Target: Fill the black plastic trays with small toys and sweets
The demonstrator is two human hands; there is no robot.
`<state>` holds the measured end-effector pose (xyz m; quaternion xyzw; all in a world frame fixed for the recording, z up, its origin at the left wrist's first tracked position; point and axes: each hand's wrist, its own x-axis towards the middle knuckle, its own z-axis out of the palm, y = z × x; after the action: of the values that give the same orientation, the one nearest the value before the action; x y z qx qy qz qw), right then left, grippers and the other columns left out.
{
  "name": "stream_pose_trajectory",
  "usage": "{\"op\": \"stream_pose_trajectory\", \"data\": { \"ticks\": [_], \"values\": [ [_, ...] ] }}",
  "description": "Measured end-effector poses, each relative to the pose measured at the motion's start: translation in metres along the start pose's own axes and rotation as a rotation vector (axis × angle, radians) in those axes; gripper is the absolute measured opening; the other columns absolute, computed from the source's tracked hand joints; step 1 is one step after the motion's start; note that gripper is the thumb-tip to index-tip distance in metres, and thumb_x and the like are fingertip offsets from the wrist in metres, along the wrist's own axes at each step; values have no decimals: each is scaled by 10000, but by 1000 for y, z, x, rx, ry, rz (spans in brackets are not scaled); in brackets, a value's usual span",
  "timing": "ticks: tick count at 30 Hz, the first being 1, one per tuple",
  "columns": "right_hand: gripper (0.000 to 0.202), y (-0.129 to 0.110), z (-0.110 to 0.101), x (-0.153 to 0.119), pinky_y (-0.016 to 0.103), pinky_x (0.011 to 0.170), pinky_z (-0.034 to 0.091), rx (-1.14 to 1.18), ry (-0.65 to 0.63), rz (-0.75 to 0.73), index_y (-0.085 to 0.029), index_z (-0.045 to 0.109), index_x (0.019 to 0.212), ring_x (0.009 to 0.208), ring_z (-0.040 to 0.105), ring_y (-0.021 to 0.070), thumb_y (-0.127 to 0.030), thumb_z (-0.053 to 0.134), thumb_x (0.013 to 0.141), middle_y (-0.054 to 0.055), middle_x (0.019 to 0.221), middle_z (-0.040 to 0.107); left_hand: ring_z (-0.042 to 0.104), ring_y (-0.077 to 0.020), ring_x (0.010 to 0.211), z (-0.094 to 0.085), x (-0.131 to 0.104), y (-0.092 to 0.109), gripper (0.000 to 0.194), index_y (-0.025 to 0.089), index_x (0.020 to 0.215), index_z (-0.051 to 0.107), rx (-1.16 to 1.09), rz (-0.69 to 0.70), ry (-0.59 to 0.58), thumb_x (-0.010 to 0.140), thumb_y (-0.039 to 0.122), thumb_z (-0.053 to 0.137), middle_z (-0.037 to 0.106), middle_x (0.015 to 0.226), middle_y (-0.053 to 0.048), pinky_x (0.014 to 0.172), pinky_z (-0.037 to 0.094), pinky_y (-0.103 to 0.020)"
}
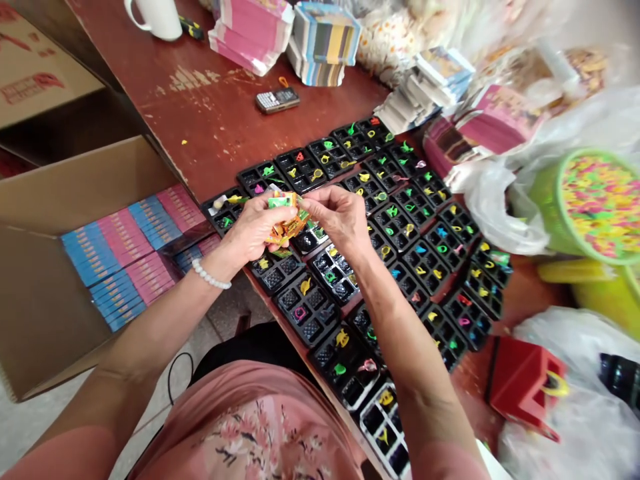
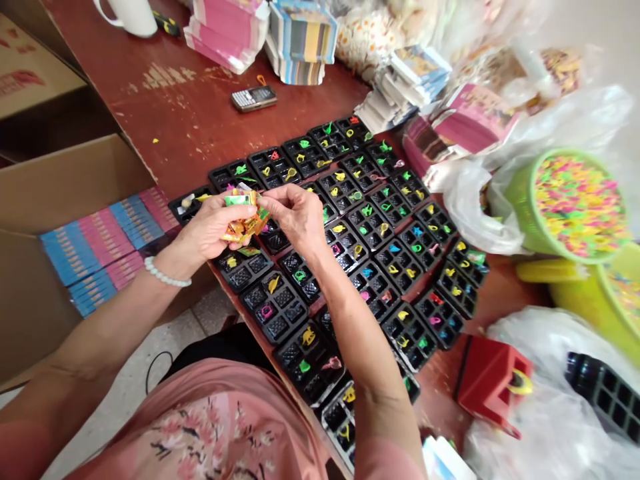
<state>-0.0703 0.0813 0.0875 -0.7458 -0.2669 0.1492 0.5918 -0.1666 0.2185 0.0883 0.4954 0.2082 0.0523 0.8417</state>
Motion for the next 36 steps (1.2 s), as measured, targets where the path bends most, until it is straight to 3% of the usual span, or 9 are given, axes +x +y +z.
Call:
{"op": "stream_pose_trajectory", "data": {
  "ticks": [7, 13, 17, 19, 23, 27, 29, 32, 36],
  "values": [
    [398, -5, -30, -8, 290, 658, 449, -243, -67, -95, -199, 753, 858, 696, 620, 147, -597, 769, 842, 17, 791, 735, 530, -154, 311, 16, 6, -5, 370, 164, 886, 652, 51, -35, 38, 613, 296, 862, 651, 607, -36, 238, 315, -184],
    [358, 1, -43, -1, 262, 570, 398, -98, 34, 31, -193, 682, 811, 583, 519, 118, -542, 740, 861, -18, 652, 631, 531, -135, 337, 21, 12, -7, 394, 148, 926, 661, 112, 6, 50, 635, 327, 858, 665, 628, -28, 241, 325, -176],
    [187, 13, -50, 40, 272, 624, 407, -264, 188, -89, -189, 672, 832, 602, 500, 120, -360, 700, 902, -22, 665, 610, 559, -142, 374, 12, 15, -1, 388, 148, 916, 643, 37, -34, 64, 632, 302, 858, 675, 660, -19, 248, 340, -183],
    [69, 23, -49, 70, 291, 702, 439, -431, 199, -176, -185, 684, 849, 670, 549, 144, -223, 651, 896, -2, 736, 650, 555, -141, 365, 7, 15, 4, 382, 148, 904, 635, 23, -31, 72, 627, 288, 857, 667, 651, -11, 245, 330, -181],
    [237, 40, -42, 120, 345, 879, 460, -824, 57, -260, -173, 718, 956, 926, 624, 227, -61, 527, 872, 87, 1008, 731, 551, -143, 359, -4, 17, 13, 415, 145, 956, 639, 57, 7, 97, 629, 283, 854, 686, 667, -22, 242, 335, -184],
    [309, 45, -35, 137, 369, 900, 450, -1033, -122, -253, -167, 734, 1010, 1016, 589, 267, -54, 461, 917, 122, 1047, 731, 561, -157, 359, -8, 20, 18, 425, 145, 932, 633, 71, 26, 148, 604, 286, 863, 685, 651, -27, 238, 337, -188],
    [289, 42, -34, 131, 372, 905, 440, -979, -138, -277, -163, 742, 979, 1023, 582, 267, -72, 471, 934, 121, 1036, 732, 555, -157, 353, -5, 22, 19, 418, 144, 896, 623, 55, 33, 164, 585, 280, 867, 670, 628, -20, 234, 332, -189],
    [229, 30, -31, 108, 343, 884, 440, -649, -102, -300, -155, 744, 980, 947, 601, 224, -209, 521, 994, 90, 994, 730, 549, -157, 345, 0, 25, 20, 429, 144, 893, 619, 33, 25, 183, 570, 286, 864, 664, 620, -15, 233, 332, -192],
    [345, 16, -24, 67, 275, 717, 449, -142, -266, -121, -167, 742, 974, 769, 587, 154, -501, 672, 919, 17, 857, 708, 563, -154, 361, 7, 30, 19, 464, 144, 965, 629, 36, 28, 159, 597, 311, 855, 666, 636, -8, 248, 344, -183]
  ]
}}
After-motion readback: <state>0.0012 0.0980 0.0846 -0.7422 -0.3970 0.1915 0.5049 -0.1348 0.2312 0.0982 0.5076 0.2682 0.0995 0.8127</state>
